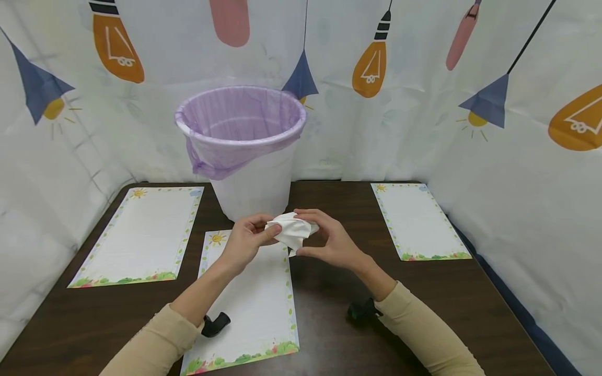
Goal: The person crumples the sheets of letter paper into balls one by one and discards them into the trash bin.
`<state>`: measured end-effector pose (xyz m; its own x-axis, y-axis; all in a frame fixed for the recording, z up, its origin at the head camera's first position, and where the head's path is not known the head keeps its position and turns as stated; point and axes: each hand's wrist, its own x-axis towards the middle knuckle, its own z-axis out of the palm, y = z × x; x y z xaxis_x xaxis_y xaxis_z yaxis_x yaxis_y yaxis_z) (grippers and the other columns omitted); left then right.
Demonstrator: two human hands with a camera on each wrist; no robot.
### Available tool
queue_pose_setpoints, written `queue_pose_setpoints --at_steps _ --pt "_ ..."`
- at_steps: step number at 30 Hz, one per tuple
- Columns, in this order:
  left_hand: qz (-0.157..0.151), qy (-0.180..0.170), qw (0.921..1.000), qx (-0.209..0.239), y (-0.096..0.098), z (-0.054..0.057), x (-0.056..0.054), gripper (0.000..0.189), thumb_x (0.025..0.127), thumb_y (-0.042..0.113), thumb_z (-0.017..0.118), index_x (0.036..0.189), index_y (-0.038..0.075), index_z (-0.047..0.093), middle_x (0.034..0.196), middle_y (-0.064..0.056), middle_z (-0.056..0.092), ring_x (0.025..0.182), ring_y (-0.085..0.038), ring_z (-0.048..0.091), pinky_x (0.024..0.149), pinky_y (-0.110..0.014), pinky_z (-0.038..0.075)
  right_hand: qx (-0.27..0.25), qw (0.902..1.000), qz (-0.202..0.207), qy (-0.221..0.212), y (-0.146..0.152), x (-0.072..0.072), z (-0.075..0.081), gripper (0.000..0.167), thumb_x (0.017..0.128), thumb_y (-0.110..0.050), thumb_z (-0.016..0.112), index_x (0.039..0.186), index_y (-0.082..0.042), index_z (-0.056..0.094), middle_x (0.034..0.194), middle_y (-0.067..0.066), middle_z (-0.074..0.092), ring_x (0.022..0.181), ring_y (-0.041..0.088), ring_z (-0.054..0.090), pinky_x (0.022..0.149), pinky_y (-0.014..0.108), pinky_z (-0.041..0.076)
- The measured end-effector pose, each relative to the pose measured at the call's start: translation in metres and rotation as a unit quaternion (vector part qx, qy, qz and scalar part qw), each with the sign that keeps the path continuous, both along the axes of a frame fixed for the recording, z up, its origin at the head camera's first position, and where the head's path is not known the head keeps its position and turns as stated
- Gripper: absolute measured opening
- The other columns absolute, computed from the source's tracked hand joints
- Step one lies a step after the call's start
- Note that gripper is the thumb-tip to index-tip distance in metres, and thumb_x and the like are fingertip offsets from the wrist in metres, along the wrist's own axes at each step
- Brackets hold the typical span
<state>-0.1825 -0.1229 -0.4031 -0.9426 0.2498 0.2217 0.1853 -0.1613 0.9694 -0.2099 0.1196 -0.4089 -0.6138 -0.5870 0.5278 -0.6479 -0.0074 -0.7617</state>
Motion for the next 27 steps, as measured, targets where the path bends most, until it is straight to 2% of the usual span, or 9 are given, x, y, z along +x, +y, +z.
queue_pose_setpoints --at_steps 4,7,13,19,24,25,27 --pt "-0.026 -0.049 0.9982 0.023 0.0 -0.0024 -0.0014 0.021 0.1 -0.001 0.064 0.117 -0.015 0.063 0.112 -0.016 0.062 0.097 -0.021 0.07 0.088 -0.039 0.057 0.029 0.9966 -0.015 0.076 0.0022 -0.0006 0.0004 0.087 0.066 0.008 0.093 0.142 0.007 0.05 0.14 0.024 0.054 0.125 0.029 0.056 0.098 0.039 0.053" --pt "-0.035 -0.073 0.9964 0.027 0.0008 -0.0024 -0.0018 0.018 0.102 -0.001 0.062 0.116 -0.012 0.064 0.115 -0.016 0.061 0.1 -0.022 0.07 0.089 -0.038 0.057 0.036 0.9898 -0.03 0.135 0.003 -0.0012 0.0004 0.086 0.066 0.001 0.096 0.14 0.002 0.053 0.139 0.022 0.055 0.128 0.031 0.055 0.101 0.039 0.05" --pt "-0.037 -0.093 0.9948 0.018 0.004 0.0008 0.0002 0.011 0.103 0.003 0.061 0.102 -0.008 0.061 0.1 -0.015 0.061 0.095 -0.022 0.07 0.086 -0.036 0.058 0.033 0.9793 -0.039 0.196 0.0041 -0.0041 -0.0023 0.082 0.07 -0.01 0.096 0.141 -0.004 0.056 0.141 0.018 0.052 0.129 0.033 0.053 0.101 0.04 0.05" --pt "-0.039 -0.092 0.9949 0.012 0.0021 0.0029 0.0029 0.011 0.103 0.003 0.061 0.101 -0.008 0.062 0.097 -0.014 0.065 0.092 -0.021 0.071 0.083 -0.035 0.059 0.037 0.966 -0.007 0.256 0.0061 -0.0053 0.0003 0.075 0.085 -0.036 0.085 0.146 -0.008 0.053 0.136 0.014 0.055 0.122 0.028 0.058 0.097 0.036 0.053" --pt "-0.04 -0.104 0.9934 0.027 0.0004 0.0009 0.0012 0.013 0.103 0.004 0.062 0.108 -0.007 0.066 0.1 -0.012 0.069 0.093 -0.02 0.072 0.084 -0.035 0.059 0.029 0.9469 -0.01 0.32 0.0034 -0.0061 0.0021 0.06 0.084 -0.031 0.087 0.133 -0.007 0.062 0.127 0.016 0.057 0.113 0.028 0.06 0.09 0.033 0.056" --pt "-0.043 -0.108 0.9927 0.029 0.0005 0.0003 0.0008 0.015 0.103 0.005 0.062 0.11 -0.008 0.066 0.101 -0.012 0.07 0.094 -0.02 0.072 0.085 -0.035 0.058 0.027 0.9449 -0.013 0.326 0.0029 -0.0063 0.0022 0.057 0.083 -0.028 0.088 0.13 -0.007 0.064 0.124 0.016 0.058 0.11 0.027 0.061 0.089 0.032 0.056" --pt "-0.048 -0.117 0.9915 0.032 0.001 -0.0003 0.0004 0.02 0.103 0.005 0.062 0.115 -0.011 0.064 0.104 -0.012 0.07 0.096 -0.02 0.072 0.086 -0.036 0.058 0.021 0.9479 -0.014 0.318 0.0024 -0.0065 0.0018 0.054 0.079 -0.022 0.091 0.124 -0.007 0.066 0.119 0.014 0.059 0.106 0.026 0.061 0.086 0.03 0.056"
